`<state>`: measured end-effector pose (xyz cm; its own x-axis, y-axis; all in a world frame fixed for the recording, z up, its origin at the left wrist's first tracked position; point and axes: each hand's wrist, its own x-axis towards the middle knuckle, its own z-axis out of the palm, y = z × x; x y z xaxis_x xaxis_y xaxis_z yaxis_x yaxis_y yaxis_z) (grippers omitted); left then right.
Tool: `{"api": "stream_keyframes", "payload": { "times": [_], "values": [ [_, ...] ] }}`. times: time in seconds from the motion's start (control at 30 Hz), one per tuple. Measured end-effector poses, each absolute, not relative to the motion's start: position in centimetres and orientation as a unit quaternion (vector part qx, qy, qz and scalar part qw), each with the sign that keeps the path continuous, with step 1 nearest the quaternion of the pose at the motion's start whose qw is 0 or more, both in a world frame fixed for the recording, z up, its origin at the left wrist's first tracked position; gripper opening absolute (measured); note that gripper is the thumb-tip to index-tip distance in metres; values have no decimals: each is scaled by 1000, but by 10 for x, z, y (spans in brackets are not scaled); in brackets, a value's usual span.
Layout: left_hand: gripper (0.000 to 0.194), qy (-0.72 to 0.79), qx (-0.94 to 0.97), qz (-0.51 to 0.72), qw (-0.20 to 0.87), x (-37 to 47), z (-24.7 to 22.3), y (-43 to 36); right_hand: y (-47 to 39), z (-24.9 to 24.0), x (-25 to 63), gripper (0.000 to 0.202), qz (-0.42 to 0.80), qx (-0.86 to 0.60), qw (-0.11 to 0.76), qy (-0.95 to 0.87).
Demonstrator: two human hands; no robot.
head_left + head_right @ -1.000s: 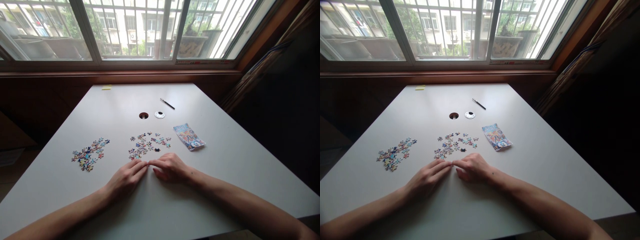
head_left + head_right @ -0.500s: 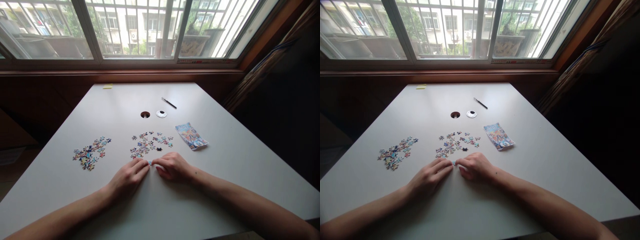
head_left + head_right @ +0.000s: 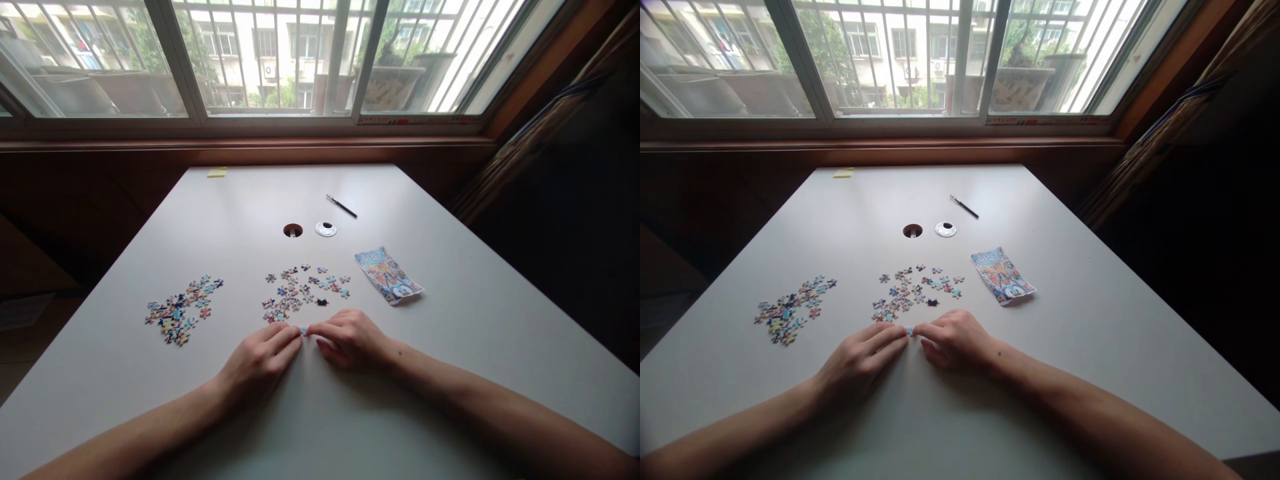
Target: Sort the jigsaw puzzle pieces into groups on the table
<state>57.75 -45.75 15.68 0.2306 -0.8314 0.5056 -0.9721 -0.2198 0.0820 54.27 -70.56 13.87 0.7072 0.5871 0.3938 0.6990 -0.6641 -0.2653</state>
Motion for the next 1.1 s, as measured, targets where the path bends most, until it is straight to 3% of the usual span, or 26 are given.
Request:
{"api": "stream_keyframes", "payload": {
  "times": [1.1],
  "values": [
    [24,-593,757,177,212,582,152,-455,-709,137,544,29,-111,-905,213,-351]
  ]
}}
